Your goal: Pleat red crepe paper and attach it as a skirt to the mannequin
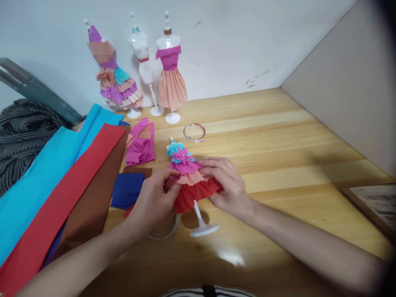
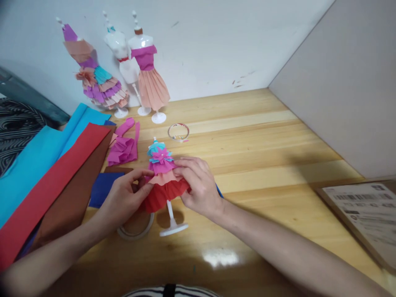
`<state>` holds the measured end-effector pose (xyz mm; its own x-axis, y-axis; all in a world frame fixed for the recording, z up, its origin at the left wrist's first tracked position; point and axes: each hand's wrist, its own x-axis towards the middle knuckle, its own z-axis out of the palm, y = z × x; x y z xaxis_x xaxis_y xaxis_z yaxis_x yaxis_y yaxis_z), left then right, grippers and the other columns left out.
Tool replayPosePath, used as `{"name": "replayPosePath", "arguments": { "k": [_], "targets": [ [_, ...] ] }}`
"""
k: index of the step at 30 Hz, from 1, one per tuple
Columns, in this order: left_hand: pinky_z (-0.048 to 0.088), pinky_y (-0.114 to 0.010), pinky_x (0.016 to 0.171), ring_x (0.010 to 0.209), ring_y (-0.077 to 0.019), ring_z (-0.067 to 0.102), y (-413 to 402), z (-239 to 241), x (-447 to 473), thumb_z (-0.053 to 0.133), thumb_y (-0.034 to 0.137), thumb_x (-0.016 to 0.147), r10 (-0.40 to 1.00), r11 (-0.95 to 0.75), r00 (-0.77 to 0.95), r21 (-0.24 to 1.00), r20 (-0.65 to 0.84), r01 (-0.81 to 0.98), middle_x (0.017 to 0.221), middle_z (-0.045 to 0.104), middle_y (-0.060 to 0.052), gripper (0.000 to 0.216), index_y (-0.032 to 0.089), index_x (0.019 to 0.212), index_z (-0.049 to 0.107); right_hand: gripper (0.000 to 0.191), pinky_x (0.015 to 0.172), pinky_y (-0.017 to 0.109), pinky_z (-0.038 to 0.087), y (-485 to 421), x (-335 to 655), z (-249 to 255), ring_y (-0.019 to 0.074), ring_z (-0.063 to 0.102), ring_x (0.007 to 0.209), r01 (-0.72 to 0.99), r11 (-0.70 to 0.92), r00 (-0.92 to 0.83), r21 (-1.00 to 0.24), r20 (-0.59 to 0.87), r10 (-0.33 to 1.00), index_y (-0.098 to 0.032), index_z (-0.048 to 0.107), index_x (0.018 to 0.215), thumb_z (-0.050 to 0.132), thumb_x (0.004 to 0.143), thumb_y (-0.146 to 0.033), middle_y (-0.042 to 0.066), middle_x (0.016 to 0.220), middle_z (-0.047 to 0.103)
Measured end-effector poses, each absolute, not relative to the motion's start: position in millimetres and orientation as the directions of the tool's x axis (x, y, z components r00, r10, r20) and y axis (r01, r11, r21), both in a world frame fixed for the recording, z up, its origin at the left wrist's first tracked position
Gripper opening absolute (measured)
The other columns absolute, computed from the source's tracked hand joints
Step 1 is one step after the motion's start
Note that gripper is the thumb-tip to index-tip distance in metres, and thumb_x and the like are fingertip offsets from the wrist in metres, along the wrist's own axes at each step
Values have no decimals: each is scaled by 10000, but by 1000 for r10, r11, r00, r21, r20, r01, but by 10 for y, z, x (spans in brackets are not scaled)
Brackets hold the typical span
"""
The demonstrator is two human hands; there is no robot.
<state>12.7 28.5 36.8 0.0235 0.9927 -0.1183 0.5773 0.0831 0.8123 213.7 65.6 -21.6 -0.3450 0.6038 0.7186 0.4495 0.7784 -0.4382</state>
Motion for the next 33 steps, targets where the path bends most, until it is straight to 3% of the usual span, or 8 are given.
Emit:
{"name": "replayPosePath", "arguments": {
  "k": [4,10,17,26,33],
  "targets": [
    [385,-210,530,559,-117,490,288,359,129,567,264,793,993,85,17,812,-116,577,623,541,24,237,149,967,678,234,815,483,536,679,2135,-229,294,649,1014,488,780,-346,-392,733,585,-230,598,951,581,780,-72,112,1042,702],
    [363,-192,503,537,-98,461,303,322,122,588,250,780,991,111,9,843,-137,526,639,551,25,266,144,1009,673,173,818,470,533,692,2121,-225,285,643,1008,482,758,-337,-439,706,623,-229,578,859,578,779,-75,112,1030,702],
    [346,-189,454,499,-83,458,294,307,89,630,361,789,981,166,19,893,-191,419,665,537,31,300,150,1000,666,159,840,476,523,702,2125,-267,287,630,1024,487,767,-362,-416,703,612,-225,562,882,593,801,-92,123,1054,698],
    [314,-178,398,419,-64,424,258,352,120,625,355,791,971,208,37,911,-236,357,587,501,59,284,145,982,644,156,836,477,514,690,2121,-267,291,631,1033,501,767,-376,-400,698,610,-233,562,889,563,812,-97,113,1059,697],
    [335,-157,392,446,-31,454,158,377,49,638,289,786,967,221,66,943,-244,248,776,531,27,311,149,1063,624,163,839,486,513,678,2129,-273,308,626,1045,492,786,-407,-374,699,588,-210,543,902,582,808,-82,146,1065,691]
  ]
}}
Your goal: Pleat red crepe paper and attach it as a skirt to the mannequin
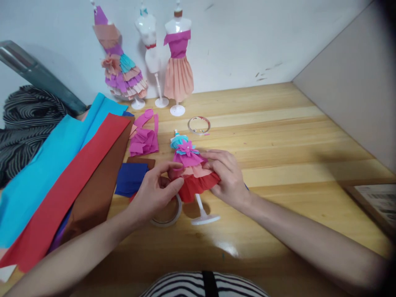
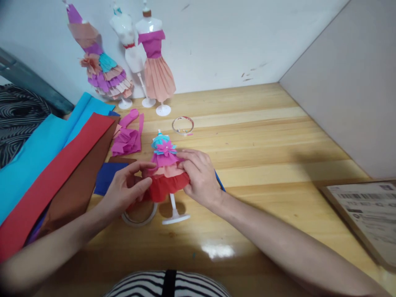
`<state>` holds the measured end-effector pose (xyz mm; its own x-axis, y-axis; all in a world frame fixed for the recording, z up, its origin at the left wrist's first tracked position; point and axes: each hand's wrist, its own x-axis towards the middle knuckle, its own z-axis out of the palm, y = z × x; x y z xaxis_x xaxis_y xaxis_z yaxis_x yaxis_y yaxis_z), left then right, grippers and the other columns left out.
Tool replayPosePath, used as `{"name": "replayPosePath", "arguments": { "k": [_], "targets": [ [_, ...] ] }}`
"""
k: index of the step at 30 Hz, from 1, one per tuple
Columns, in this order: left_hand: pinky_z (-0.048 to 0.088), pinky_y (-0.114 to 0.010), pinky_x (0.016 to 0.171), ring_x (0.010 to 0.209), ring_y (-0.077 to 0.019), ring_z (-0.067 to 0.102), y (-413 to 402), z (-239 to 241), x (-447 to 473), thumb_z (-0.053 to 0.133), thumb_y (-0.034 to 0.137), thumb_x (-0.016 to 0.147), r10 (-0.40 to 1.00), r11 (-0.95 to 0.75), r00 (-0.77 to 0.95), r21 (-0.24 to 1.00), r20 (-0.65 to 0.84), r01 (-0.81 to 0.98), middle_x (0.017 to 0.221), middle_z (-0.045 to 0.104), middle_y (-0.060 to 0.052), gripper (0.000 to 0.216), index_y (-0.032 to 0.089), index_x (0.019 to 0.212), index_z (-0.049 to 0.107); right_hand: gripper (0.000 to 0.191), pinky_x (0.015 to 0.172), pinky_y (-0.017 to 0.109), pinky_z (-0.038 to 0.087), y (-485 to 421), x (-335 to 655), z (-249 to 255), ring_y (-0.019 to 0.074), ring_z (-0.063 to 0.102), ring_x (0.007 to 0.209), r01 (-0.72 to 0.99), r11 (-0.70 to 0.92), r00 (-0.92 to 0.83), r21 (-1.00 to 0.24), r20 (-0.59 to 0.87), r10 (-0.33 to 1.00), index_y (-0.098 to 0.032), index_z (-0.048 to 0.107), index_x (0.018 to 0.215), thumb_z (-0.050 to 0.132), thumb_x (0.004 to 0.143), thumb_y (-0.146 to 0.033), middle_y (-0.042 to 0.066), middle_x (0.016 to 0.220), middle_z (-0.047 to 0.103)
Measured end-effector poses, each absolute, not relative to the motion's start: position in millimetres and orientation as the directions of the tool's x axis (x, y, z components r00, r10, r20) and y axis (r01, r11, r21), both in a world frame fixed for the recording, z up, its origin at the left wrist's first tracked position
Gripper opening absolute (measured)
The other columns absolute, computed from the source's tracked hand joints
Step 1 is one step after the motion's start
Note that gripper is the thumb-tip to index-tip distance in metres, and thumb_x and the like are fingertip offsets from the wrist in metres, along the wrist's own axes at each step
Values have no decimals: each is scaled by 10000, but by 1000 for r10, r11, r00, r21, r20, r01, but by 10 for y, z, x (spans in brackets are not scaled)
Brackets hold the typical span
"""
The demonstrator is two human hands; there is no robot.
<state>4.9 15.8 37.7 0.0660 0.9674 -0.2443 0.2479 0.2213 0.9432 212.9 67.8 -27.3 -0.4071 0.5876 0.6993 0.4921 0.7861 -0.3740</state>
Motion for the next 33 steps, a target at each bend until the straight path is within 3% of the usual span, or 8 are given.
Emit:
{"name": "replayPosePath", "arguments": {
  "k": [9,13,15,17,19,21,25,33],
  "targets": [
    [392,-159,384,488,-24,544,-32,373,-121,603,267,832,973,193,112,977,-203,89,1181,525,-51,402,247,1227,531,185,852,490,509,681,2133,-283,310,628,1058,489,796,-417,-358,705,573,-212,546,907,579,791,-71,141,1077,687],
    [343,-167,392,424,-12,439,-69,309,-229,547,236,851,992,103,-102,953,-77,285,968,595,-14,251,184,1095,578,187,860,492,508,688,2142,-306,307,627,1066,490,792,-409,-365,706,578,-220,542,911,579,795,-78,131,1075,686],
    [424,-206,500,536,-75,526,-74,262,-309,522,205,853,994,36,-108,842,27,539,867,610,-14,212,162,1041,609,196,863,490,507,692,2148,-319,306,628,1066,488,793,-409,-365,706,577,-221,543,917,587,793,-76,131,1078,686],
    [492,-292,680,741,-167,607,-83,213,-382,532,181,837,997,-59,20,632,69,773,867,637,-44,235,148,1044,639,204,863,487,505,695,2150,-326,308,630,1061,488,792,-410,-367,704,579,-220,545,920,599,788,-73,132,1079,688],
    [492,-367,784,885,-240,615,-100,175,-427,553,177,832,991,-123,137,444,2,887,919,655,-80,255,137,1060,659,203,865,485,504,696,2146,-322,307,629,1060,489,790,-408,-370,704,582,-221,547,915,602,788,-72,130,1082,690],
    [488,-377,784,917,-262,611,-121,158,-448,540,169,855,977,-143,189,356,-98,923,933,650,-94,227,137,1033,678,193,862,482,504,694,2141,-310,308,629,1059,488,790,-407,-371,704,582,-222,551,906,602,792,-75,129,1076,693],
    [472,-328,759,904,-227,602,-165,164,-502,476,122,903,951,-172,256,389,-175,905,912,628,-78,230,156,947,699,158,856,486,502,690,2134,-287,312,631,1053,491,787,-405,-374,702,586,-221,559,889,599,805,-92,131,1061,697],
    [419,-291,729,864,-186,554,-298,176,-666,442,117,926,894,-279,427,580,-133,765,907,633,-56,292,205,951,719,157,862,478,497,694,2139,-313,297,626,1060,496,778,-399,-386,694,599,-233,560,895,608,822,-103,108,1077,697]
  ]
}}
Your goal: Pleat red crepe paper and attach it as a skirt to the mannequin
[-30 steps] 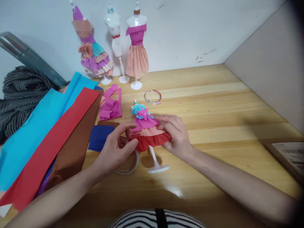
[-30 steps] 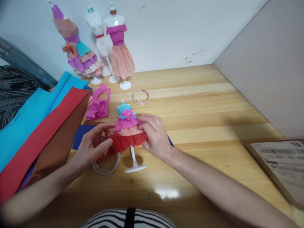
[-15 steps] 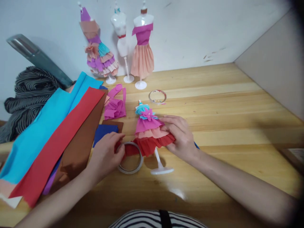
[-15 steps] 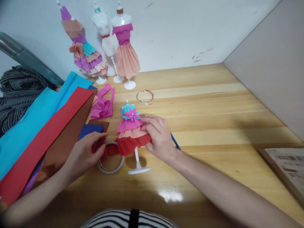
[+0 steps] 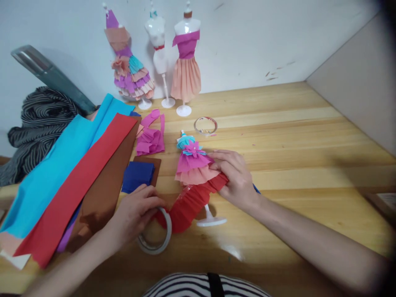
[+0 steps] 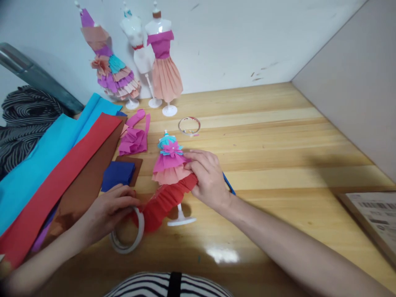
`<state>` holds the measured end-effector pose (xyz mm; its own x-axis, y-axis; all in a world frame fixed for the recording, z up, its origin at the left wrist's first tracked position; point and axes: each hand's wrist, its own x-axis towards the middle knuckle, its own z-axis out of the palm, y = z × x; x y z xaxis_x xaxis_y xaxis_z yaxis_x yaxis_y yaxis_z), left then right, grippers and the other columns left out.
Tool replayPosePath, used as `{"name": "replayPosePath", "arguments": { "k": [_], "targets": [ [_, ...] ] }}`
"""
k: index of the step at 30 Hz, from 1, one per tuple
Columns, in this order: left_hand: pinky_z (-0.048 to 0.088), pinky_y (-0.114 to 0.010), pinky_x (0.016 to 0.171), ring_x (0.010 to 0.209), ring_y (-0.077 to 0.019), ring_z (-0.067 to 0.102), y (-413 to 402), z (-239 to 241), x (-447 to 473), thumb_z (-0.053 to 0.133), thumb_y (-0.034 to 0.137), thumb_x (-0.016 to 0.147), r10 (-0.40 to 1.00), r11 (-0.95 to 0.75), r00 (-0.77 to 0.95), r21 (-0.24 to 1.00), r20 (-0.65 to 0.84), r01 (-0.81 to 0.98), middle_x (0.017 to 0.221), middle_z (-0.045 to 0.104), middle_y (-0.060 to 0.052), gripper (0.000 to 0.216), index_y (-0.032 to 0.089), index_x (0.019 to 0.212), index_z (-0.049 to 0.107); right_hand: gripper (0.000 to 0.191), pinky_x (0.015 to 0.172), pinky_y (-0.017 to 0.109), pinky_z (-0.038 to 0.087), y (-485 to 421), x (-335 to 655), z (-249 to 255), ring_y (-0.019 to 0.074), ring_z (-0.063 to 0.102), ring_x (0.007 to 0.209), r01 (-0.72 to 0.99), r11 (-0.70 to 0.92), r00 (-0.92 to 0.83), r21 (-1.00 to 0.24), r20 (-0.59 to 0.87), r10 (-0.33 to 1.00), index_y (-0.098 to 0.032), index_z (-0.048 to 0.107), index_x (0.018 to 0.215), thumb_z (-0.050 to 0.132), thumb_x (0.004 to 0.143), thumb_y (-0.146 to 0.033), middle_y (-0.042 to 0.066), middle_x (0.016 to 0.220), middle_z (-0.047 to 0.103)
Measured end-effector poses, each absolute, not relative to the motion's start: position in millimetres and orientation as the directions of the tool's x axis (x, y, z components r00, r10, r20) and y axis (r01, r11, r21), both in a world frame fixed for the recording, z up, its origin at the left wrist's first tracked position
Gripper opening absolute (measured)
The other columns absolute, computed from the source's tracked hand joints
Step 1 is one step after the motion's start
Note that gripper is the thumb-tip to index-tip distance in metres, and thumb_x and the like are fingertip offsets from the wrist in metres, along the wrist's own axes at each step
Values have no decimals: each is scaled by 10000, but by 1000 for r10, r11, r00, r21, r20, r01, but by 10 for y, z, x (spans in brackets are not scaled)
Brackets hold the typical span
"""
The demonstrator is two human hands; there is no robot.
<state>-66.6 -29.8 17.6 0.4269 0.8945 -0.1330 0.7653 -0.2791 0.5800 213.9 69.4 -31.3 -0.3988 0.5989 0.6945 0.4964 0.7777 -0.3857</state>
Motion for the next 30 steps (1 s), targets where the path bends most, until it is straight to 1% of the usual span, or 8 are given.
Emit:
{"name": "replayPosePath", "arguments": {
  "k": [5,10,14,17,21,23,26,30],
  "targets": [
    [442,-261,766,886,-161,585,-342,276,-659,521,128,891,868,-53,427,807,-254,588,924,634,-45,201,187,903,713,128,856,473,496,692,2134,-318,296,632,1048,489,779,-399,-392,694,599,-231,572,881,615,825,-123,109,1070,702],
    [422,-271,769,844,-169,572,-295,377,-711,635,255,887,865,6,436,875,-247,484,808,669,-32,137,200,841,752,146,848,470,501,696,2122,-317,296,635,1037,490,783,-396,-382,703,590,-226,562,878,610,820,-101,118,1060,704],
    [454,-282,764,839,-182,598,-316,326,-785,704,396,842,850,166,432,932,-300,321,811,683,-52,217,189,825,769,136,845,473,499,698,2121,-313,301,639,1039,488,784,-398,-384,702,591,-220,564,886,610,823,-109,129,1061,702],
    [470,-261,675,735,-165,617,-371,277,-799,817,431,710,829,339,411,925,-380,170,768,675,-49,289,155,764,751,137,844,464,499,696,2118,-307,296,640,1041,483,787,-397,-383,705,587,-224,563,881,619,823,-113,123,1059,704],
    [454,-199,613,680,-121,621,-410,336,-748,859,356,673,715,574,494,819,-495,-10,802,689,-26,395,168,986,709,128,843,471,500,692,2116,-311,295,637,1041,491,779,-392,-390,700,597,-229,560,876,618,829,-125,119,1061,701],
    [433,-161,597,652,-85,604,-421,361,-721,852,294,696,704,614,517,783,-486,-101,793,680,0,376,186,1007,671,114,841,468,501,694,2119,-320,290,636,1039,490,776,-389,-397,696,603,-231,561,874,615,834,-138,114,1061,699],
    [426,-146,583,630,-72,598,-462,324,-715,860,253,685,725,606,536,770,-432,-200,767,674,13,334,181,929,644,104,852,463,499,701,2125,-336,285,635,1040,485,772,-384,-411,693,610,-227,575,869,618,831,-141,113,1062,699],
    [428,-166,582,630,-85,589,-541,207,-753,843,265,703,709,638,482,760,-515,-126,766,671,-5,305,162,939,681,98,855,473,499,706,2126,-343,294,637,1037,476,768,-380,-428,688,618,-220,594,868,617,822,-137,119,1065,702]
  ]
}}
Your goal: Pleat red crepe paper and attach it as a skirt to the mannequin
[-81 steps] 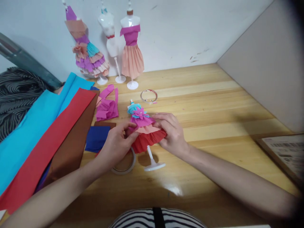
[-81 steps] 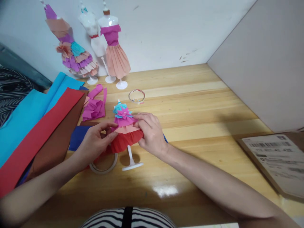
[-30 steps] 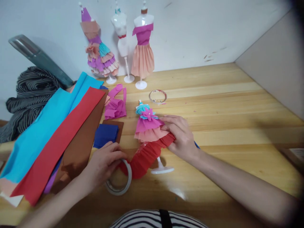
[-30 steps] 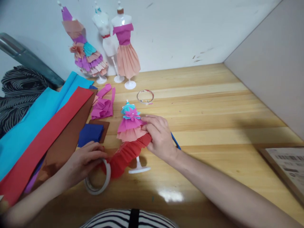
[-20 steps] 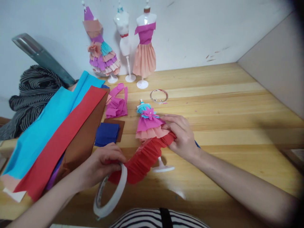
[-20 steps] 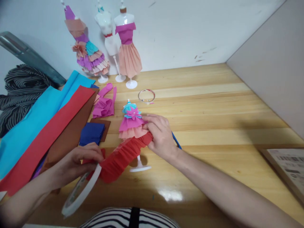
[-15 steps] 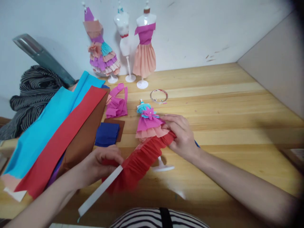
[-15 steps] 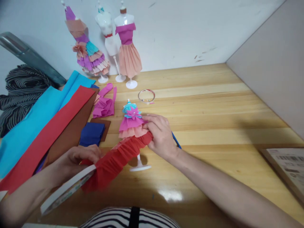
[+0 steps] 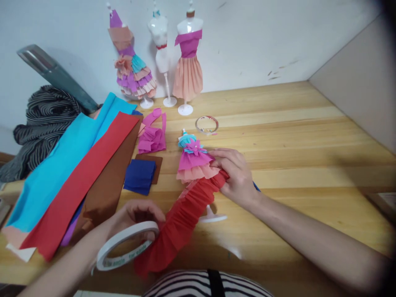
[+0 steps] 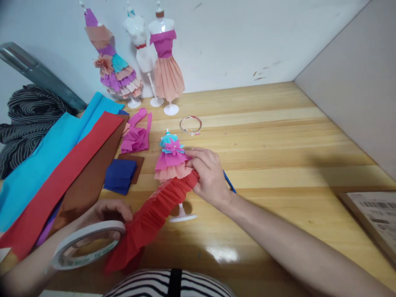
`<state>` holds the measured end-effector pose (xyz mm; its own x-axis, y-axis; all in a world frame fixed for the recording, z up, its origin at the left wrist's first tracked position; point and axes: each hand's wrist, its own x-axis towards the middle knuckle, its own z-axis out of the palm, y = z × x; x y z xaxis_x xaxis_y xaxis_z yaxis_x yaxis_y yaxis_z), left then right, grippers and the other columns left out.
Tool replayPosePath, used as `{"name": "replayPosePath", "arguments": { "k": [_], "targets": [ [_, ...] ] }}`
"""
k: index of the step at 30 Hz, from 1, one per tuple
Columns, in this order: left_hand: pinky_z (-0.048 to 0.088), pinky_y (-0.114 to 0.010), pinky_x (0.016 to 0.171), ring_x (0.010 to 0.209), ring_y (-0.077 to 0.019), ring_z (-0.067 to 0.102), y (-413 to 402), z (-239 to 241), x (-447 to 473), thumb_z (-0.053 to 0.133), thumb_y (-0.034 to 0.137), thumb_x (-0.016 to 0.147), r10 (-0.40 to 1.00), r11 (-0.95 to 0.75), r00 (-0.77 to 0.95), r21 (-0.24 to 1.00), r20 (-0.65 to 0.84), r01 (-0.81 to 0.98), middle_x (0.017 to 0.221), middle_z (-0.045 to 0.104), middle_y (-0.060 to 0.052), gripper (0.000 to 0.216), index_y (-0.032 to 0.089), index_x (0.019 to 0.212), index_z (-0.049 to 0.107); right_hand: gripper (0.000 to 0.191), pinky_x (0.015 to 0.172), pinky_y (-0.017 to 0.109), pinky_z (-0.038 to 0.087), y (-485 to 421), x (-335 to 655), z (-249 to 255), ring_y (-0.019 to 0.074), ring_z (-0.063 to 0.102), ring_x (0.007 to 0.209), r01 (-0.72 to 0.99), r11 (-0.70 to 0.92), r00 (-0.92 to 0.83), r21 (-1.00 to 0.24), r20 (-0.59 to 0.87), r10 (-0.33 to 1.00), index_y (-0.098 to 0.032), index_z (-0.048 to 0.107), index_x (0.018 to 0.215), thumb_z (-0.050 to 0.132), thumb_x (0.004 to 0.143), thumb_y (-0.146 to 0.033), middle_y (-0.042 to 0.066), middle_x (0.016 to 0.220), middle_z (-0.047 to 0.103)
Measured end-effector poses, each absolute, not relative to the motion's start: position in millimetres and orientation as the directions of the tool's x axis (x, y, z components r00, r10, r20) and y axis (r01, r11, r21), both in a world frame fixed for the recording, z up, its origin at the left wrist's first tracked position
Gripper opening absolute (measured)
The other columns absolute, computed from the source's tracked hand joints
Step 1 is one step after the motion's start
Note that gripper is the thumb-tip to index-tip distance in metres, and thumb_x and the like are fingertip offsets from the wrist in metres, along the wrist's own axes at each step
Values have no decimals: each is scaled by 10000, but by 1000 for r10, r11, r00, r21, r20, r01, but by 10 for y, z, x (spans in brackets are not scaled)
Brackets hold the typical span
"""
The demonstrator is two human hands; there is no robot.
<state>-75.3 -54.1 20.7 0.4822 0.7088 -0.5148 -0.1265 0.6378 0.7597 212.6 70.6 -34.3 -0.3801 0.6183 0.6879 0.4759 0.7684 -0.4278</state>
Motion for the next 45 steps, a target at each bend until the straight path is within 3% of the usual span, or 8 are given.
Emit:
{"name": "replayPosePath", "arguments": {
  "k": [6,12,16,22,28,33,37,45],
  "targets": [
    [427,-211,592,642,-109,523,-482,33,-716,820,473,674,671,593,559,805,-487,-9,722,626,4,394,155,889,731,116,853,480,504,693,2112,-322,299,636,1047,466,774,-390,-428,686,614,-228,592,866,624,815,-129,113,1069,702],
    [448,-245,702,790,-142,555,-353,45,-531,745,429,776,808,249,473,931,-351,266,872,594,-40,308,133,843,694,128,843,481,499,705,2124,-321,308,635,1041,468,769,-381,-435,686,620,-215,586,862,640,801,-117,132,1065,696],
    [440,-213,613,706,-115,561,-350,166,-431,730,469,790,784,287,522,941,-337,177,835,607,-41,341,135,807,664,139,823,478,509,712,2124,-311,298,641,1018,467,776,-379,-423,697,609,-224,564,869,634,813,-118,122,1049,694],
    [494,-256,752,850,-162,648,-308,398,-498,625,345,904,718,119,674,985,-174,128,949,692,-106,228,154,804,698,125,828,477,512,711,2123,-296,293,639,1013,472,766,-367,-436,693,621,-235,562,865,635,817,-146,111,1049,688],
    [406,-195,581,630,-93,530,-314,272,-489,698,256,765,700,421,472,844,-535,332,727,624,8,133,145,821,650,136,829,482,509,720,2121,-307,297,639,1014,466,764,-358,-447,694,624,-229,570,864,629,805,-122,117,1052,696],
    [398,-197,579,636,-97,529,-369,95,-422,737,368,755,664,491,519,837,-538,240,726,615,3,259,140,829,639,126,833,480,509,737,2118,-314,293,641,1016,451,751,-333,-483,690,643,-236,589,852,632,800,-129,103,1069,701],
    [469,-263,721,805,-161,607,-373,61,-405,694,454,823,755,251,550,932,-358,264,861,667,-76,322,133,817,674,117,823,480,514,741,2111,-295,293,641,1010,461,752,-328,-472,696,639,-235,576,852,620,817,-132,111,1056,692],
    [468,-270,787,794,-155,640,-290,221,-285,555,256,938,693,-106,708,952,-137,288,837,721,-82,192,152,823,667,141,815,476,517,734,2112,-284,290,639,1002,455,756,-339,-470,694,635,-239,571,857,623,810,-116,107,1054,692]
  ]
}}
